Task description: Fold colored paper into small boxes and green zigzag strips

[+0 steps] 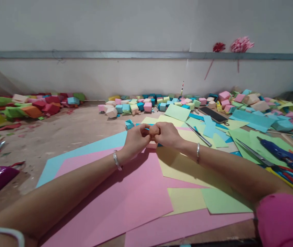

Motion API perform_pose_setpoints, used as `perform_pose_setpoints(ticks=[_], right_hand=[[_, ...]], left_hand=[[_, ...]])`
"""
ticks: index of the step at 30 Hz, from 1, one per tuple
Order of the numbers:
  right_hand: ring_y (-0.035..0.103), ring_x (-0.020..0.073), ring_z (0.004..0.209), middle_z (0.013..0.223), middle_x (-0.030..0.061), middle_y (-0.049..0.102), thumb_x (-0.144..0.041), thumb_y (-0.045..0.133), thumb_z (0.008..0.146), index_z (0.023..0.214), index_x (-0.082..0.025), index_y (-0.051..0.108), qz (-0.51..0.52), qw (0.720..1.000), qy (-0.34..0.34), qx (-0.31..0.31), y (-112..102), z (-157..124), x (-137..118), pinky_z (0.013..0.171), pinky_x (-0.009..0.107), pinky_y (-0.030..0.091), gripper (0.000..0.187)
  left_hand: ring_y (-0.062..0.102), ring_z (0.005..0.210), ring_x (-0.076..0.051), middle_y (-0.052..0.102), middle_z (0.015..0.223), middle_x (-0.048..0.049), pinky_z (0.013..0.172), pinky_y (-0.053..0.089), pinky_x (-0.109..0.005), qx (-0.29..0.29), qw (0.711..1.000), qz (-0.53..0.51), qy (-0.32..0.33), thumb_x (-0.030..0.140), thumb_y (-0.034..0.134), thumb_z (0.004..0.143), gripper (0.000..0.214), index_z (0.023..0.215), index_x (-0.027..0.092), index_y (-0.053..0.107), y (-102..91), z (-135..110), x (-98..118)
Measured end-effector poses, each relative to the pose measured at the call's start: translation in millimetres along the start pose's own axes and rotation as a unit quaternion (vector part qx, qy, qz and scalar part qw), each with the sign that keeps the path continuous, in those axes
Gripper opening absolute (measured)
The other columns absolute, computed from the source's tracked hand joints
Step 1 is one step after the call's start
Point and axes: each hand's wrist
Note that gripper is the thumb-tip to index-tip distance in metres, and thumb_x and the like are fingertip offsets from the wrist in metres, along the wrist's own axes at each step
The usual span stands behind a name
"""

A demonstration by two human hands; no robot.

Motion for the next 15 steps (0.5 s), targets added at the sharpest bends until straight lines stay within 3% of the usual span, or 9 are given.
perform_pose_setpoints(ticks=[4, 10, 15], right_hand=[[0.057, 0.0128, 0.069, 0.073, -0.0024, 0.066, -0.006, 0.054, 0.061, 0.069, -0.02, 0.061, 0.02, 1.0, -0.015, 0.008, 0.8, 0.6, 2.4, 0.059, 0.021, 0.036, 0.017], [0.052, 0.0125, 0.068, 0.07, -0.0013, 0.06, -0.008, 0.056, 0.066, 0.064, -0.018, 0.056, 0.032, 0.995, -0.069, 0.066, 7.7, 1.2, 3.4, 0.061, 0.022, 0.038, 0.011], [0.059, 0.0131, 0.073, 0.078, 0.0004, 0.068, -0.006, 0.063, 0.064, 0.072, -0.017, 0.066, 0.023, 0.997, -0.072, 0.004, 1.8, 4.0, 3.0, 0.064, 0.022, 0.041, 0.013]], left_hand=[[0.066, 0.074, -0.017, 0.071, 0.079, -0.0039, 0.065, 0.05, -0.026, 0.018, 0.999, 0.038, -0.004, 0.012, 0.056, 0.064, 0.018, 0.08, 0.015, 0.065, -0.1, 2.0, -2.7], [0.054, 0.058, -0.011, 0.062, 0.061, 0.0003, 0.052, 0.041, -0.022, 0.031, 0.999, 0.038, -0.011, 0.013, 0.057, 0.061, 0.004, 0.062, 0.015, 0.06, -2.7, 3.5, 0.2], [0.056, 0.06, -0.011, 0.063, 0.064, 0.0003, 0.054, 0.042, -0.021, 0.044, 0.998, 0.038, -0.003, 0.014, 0.058, 0.059, 0.003, 0.06, 0.016, 0.06, -1.1, 2.8, -2.1]])
Point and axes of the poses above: each hand's wrist, its own z-axis towards the middle knuckle, its own y-axis out of the palm, x = y × z
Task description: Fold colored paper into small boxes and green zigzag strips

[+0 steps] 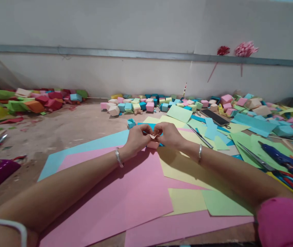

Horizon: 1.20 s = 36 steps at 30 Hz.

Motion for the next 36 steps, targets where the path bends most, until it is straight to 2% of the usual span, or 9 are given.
perform_pose_setpoints(ticks=[4, 6, 9, 12, 19, 25, 30, 34, 36], right_hand=[[0.062, 0.0136, 0.075, 0.079, 0.0017, 0.072, -0.004, 0.06, 0.066, 0.078, -0.017, 0.073, -0.022, 0.996, -0.003, -0.09, -17, 4, -7, 0.063, 0.021, 0.041, 0.021], [0.062, 0.0132, 0.074, 0.079, 0.0024, 0.074, -0.003, 0.056, 0.068, 0.079, -0.017, 0.075, -0.042, 0.993, 0.005, -0.109, -25, 5, -11, 0.061, 0.021, 0.039, 0.026], [0.061, 0.0126, 0.071, 0.079, 0.0038, 0.074, -0.01, 0.056, 0.073, 0.077, -0.016, 0.075, -0.062, 0.994, 0.021, -0.087, -30, 6, -16, 0.058, 0.021, 0.037, 0.02], [0.059, 0.0121, 0.067, 0.074, 0.0042, 0.072, -0.021, 0.061, 0.077, 0.071, -0.015, 0.073, -0.072, 0.992, 0.027, -0.097, -30, 5, -17, 0.056, 0.022, 0.035, 0.015], [0.051, 0.0102, 0.056, 0.058, 0.0008, 0.064, -0.02, 0.061, 0.075, 0.065, -0.016, 0.072, -0.091, 0.987, 0.025, -0.131, -31, 3, -17, 0.051, 0.023, 0.03, 0.016], [0.059, 0.0128, 0.061, 0.067, 0.0033, 0.071, -0.013, 0.065, 0.074, 0.066, -0.017, 0.073, -0.125, 0.983, 0.03, -0.13, -26, 3, -17, 0.052, 0.023, 0.032, 0.011], [0.062, 0.0159, 0.066, 0.072, 0.0046, 0.072, -0.013, 0.065, 0.074, 0.073, -0.018, 0.073, -0.18, 0.978, 0.031, -0.1, -21, 2, -16, 0.054, 0.024, 0.032, 0.009], [0.062, 0.0175, 0.069, 0.075, 0.0059, 0.072, -0.02, 0.067, 0.075, 0.074, -0.019, 0.072, -0.234, 0.968, 0.019, -0.088, -18, 0, -19, 0.054, 0.026, 0.029, 0.004], [0.061, 0.0177, 0.066, 0.072, 0.0059, 0.071, -0.027, 0.071, 0.074, 0.073, -0.019, 0.071, -0.25, 0.964, -0.003, -0.088, -16, -2, -20, 0.053, 0.027, 0.027, 0.008]], left_hand=[[0.054, 0.054, -0.011, 0.064, 0.063, -0.0001, 0.049, 0.04, -0.022, -0.003, 1.0, 0.01, -0.002, 0.015, 0.058, 0.06, 0.004, 0.061, 0.016, 0.062, 0.9, 0, -4], [0.053, 0.052, -0.011, 0.063, 0.061, 0.0005, 0.046, 0.037, -0.022, -0.002, 1.0, 0.02, 0.003, 0.015, 0.058, 0.059, 0.006, 0.062, 0.016, 0.063, 0.9, -1, -4], [0.056, 0.057, -0.012, 0.065, 0.063, 0.0006, 0.05, 0.04, -0.022, 0.003, 0.999, 0.037, 0.024, 0.01, 0.055, 0.057, 0.012, 0.063, 0.016, 0.064, 0.7, -3, 0], [0.056, 0.06, -0.012, 0.066, 0.064, 0.0008, 0.055, 0.041, -0.022, 0.012, 0.997, 0.056, 0.044, 0.006, 0.05, 0.057, 0.02, 0.064, 0.017, 0.065, 1.0, -5, 5], [0.056, 0.058, -0.012, 0.066, 0.063, 0.0009, 0.054, 0.04, -0.023, 0.015, 0.995, 0.079, 0.058, 0.004, 0.048, 0.058, 0.022, 0.063, 0.018, 0.064, 1.7, -8, 7], [0.063, 0.063, -0.015, 0.069, 0.066, -0.001, 0.059, 0.046, -0.025, -0.018, 0.997, 0.068, 0.041, 0.006, 0.049, 0.061, 0.022, 0.065, 0.017, 0.067, 1.6, -10, 9], [0.066, 0.069, -0.018, 0.071, 0.073, -0.0045, 0.06, 0.05, -0.027, -0.038, 0.999, 0.031, 0.013, 0.014, 0.05, 0.069, 0.018, 0.069, 0.016, 0.067, 1.0, -7, 8], [0.066, 0.075, -0.019, 0.071, 0.08, -0.0047, 0.062, 0.051, -0.026, -0.041, 0.999, 0.017, 0.002, 0.014, 0.056, 0.066, 0.015, 0.077, 0.016, 0.066, -0.4, -3, 7], [0.065, 0.073, -0.018, 0.07, 0.079, -0.0041, 0.06, 0.051, -0.025, -0.047, 0.999, 0.018, -0.004, 0.011, 0.056, 0.063, 0.019, 0.079, 0.016, 0.065, -1.3, -2, 8]])
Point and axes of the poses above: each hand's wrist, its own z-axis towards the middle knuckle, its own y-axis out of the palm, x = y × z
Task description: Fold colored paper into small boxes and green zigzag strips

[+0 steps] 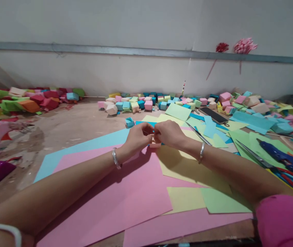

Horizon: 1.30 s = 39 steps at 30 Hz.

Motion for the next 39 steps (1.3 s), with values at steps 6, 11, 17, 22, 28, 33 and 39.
perform_pose_setpoints(ticks=[6, 11, 17, 22, 28, 33, 39], right_hand=[[0.059, 0.0179, 0.062, 0.073, 0.0076, 0.07, -0.033, 0.068, 0.079, 0.075, -0.018, 0.068, -0.03, 0.999, -0.036, 0.022, -1, -7, -8, 0.052, 0.028, 0.024, 0.015], [0.062, 0.0203, 0.068, 0.077, 0.0092, 0.071, -0.026, 0.066, 0.082, 0.083, -0.017, 0.068, -0.043, 0.997, -0.044, 0.04, -4, -11, -12, 0.053, 0.029, 0.025, 0.01], [0.064, 0.0218, 0.069, 0.078, 0.0116, 0.071, -0.02, 0.058, 0.086, 0.096, -0.013, 0.068, -0.069, 0.997, -0.027, 0.038, -6, -14, -17, 0.054, 0.03, 0.028, 0.015], [0.063, 0.0203, 0.066, 0.075, 0.0103, 0.071, -0.026, 0.061, 0.083, 0.078, -0.016, 0.07, -0.046, 0.998, -0.019, 0.03, -6, -13, -13, 0.055, 0.029, 0.028, 0.014], [0.058, 0.0157, 0.065, 0.074, 0.0045, 0.071, -0.022, 0.055, 0.084, 0.075, -0.019, 0.069, 0.044, 0.991, -0.007, 0.129, 5, -4, 1, 0.058, 0.027, 0.029, 0.018], [0.057, 0.015, 0.074, 0.077, 0.0034, 0.067, -0.015, 0.054, 0.081, 0.075, -0.018, 0.068, 0.102, 0.974, -0.031, 0.201, 20, 4, 11, 0.065, 0.025, 0.033, 0.015], [0.049, 0.0171, 0.073, 0.074, 0.0046, 0.059, -0.016, 0.053, 0.084, 0.073, -0.018, 0.069, -0.013, 0.98, -0.072, 0.183, 20, 3, 9, 0.064, 0.028, 0.029, 0.019]], left_hand=[[0.066, 0.074, -0.018, 0.07, 0.077, -0.0028, 0.061, 0.051, -0.026, -0.026, 1.0, -0.001, 0.016, 0.01, 0.057, 0.063, 0.019, 0.08, 0.016, 0.062, 0.4, -3, 2], [0.066, 0.071, -0.018, 0.068, 0.072, 0.0009, 0.055, 0.05, -0.022, -0.045, 0.999, 0.014, 0.022, 0.006, 0.056, 0.06, 0.022, 0.079, 0.018, 0.059, 3.0, -6, 1], [0.067, 0.074, -0.016, 0.068, 0.08, -0.0001, 0.06, 0.053, -0.023, 0.016, 0.999, 0.028, 0.039, 0.006, 0.052, 0.067, 0.028, 0.09, 0.018, 0.06, 3.2, -6, 3], [0.065, 0.098, -0.019, 0.063, 0.114, -0.0076, 0.079, 0.055, -0.029, 0.034, 0.996, -0.058, 0.059, 0.011, 0.059, 0.068, 0.04, 0.107, 0.019, 0.057, 6.9, -10, 4], [0.067, 0.096, -0.026, 0.067, 0.113, -0.0115, 0.071, 0.059, -0.037, 0.009, 0.914, -0.387, -0.121, 0.051, 0.062, 0.08, 0.042, 0.107, 0.018, 0.061, 2.2, 0, 5], [0.069, 0.077, -0.024, 0.072, 0.08, -0.0127, 0.072, 0.059, -0.037, -0.124, 0.811, -0.501, -0.275, 0.067, 0.05, 0.085, 0.055, 0.085, 0.015, 0.068, 5.0, 7, -3], [0.06, 0.049, -0.016, 0.066, 0.064, -0.0085, 0.048, 0.052, -0.03, -0.158, 0.815, -0.481, -0.283, 0.077, 0.043, 0.081, 0.065, 0.07, 0.016, 0.064, 4.1, 5, -14]])
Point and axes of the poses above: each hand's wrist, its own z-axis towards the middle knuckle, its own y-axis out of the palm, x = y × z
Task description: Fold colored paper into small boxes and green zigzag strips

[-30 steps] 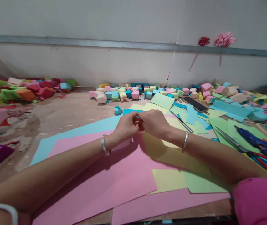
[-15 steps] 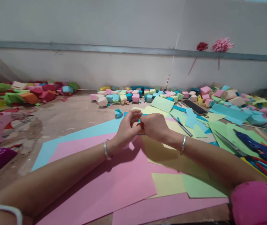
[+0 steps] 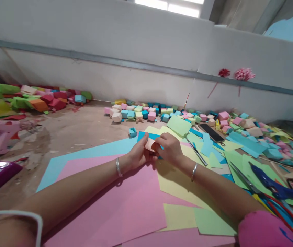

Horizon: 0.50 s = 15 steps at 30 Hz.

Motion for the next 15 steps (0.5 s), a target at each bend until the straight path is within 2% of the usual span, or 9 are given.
perform_pose_setpoints(ticks=[2, 5, 8, 11, 15], right_hand=[[0.047, 0.0172, 0.073, 0.075, 0.0048, 0.058, -0.016, 0.052, 0.086, 0.079, -0.018, 0.069, -0.02, 1.0, -0.011, -0.01, -2, 0, -2, 0.063, 0.029, 0.028, 0.019], [0.045, 0.0171, 0.071, 0.076, 0.0051, 0.058, -0.017, 0.048, 0.089, 0.084, -0.017, 0.069, -0.035, 0.999, -0.038, -0.008, -2, 0, -1, 0.062, 0.03, 0.026, 0.021], [0.043, 0.0158, 0.066, 0.069, 0.0043, 0.057, -0.013, 0.05, 0.085, 0.072, -0.016, 0.065, -0.036, 0.997, -0.064, -0.009, -1, 0, 3, 0.06, 0.029, 0.025, 0.021], [0.042, 0.0146, 0.061, 0.061, 0.003, 0.053, -0.008, 0.052, 0.079, 0.06, -0.016, 0.059, -0.02, 0.997, -0.078, 0.011, 2, 1, 8, 0.058, 0.027, 0.025, 0.021], [0.042, 0.0141, 0.06, 0.061, 0.0025, 0.053, -0.009, 0.05, 0.081, 0.06, -0.016, 0.059, 0.005, 0.996, -0.082, 0.034, 2, 3, 9, 0.057, 0.026, 0.026, 0.024]], left_hand=[[0.058, 0.045, -0.016, 0.063, 0.061, -0.0074, 0.042, 0.049, -0.028, -0.023, 1.0, 0.013, -0.011, 0.076, 0.044, 0.082, 0.065, 0.072, 0.015, 0.065, -2.1, 0, 0], [0.061, 0.051, -0.015, 0.064, 0.063, -0.0067, 0.045, 0.05, -0.024, -0.039, 0.999, -0.002, 0.001, 0.069, 0.049, 0.085, 0.059, 0.073, 0.014, 0.066, -3.1, 1, 1], [0.064, 0.057, -0.016, 0.066, 0.068, -0.0088, 0.05, 0.053, -0.024, -0.051, 0.999, -0.011, -0.011, 0.064, 0.051, 0.087, 0.055, 0.077, 0.011, 0.067, -4.2, 2, 2], [0.066, 0.058, -0.018, 0.068, 0.071, -0.0126, 0.052, 0.055, -0.028, -0.069, 0.997, -0.009, -0.043, 0.065, 0.051, 0.086, 0.06, 0.084, 0.008, 0.067, -6.3, 3, 2], [0.065, 0.054, -0.018, 0.068, 0.069, -0.0121, 0.049, 0.052, -0.027, -0.076, 0.996, -0.012, -0.045, 0.065, 0.047, 0.088, 0.061, 0.084, 0.007, 0.067, -8.1, 5, 2]])
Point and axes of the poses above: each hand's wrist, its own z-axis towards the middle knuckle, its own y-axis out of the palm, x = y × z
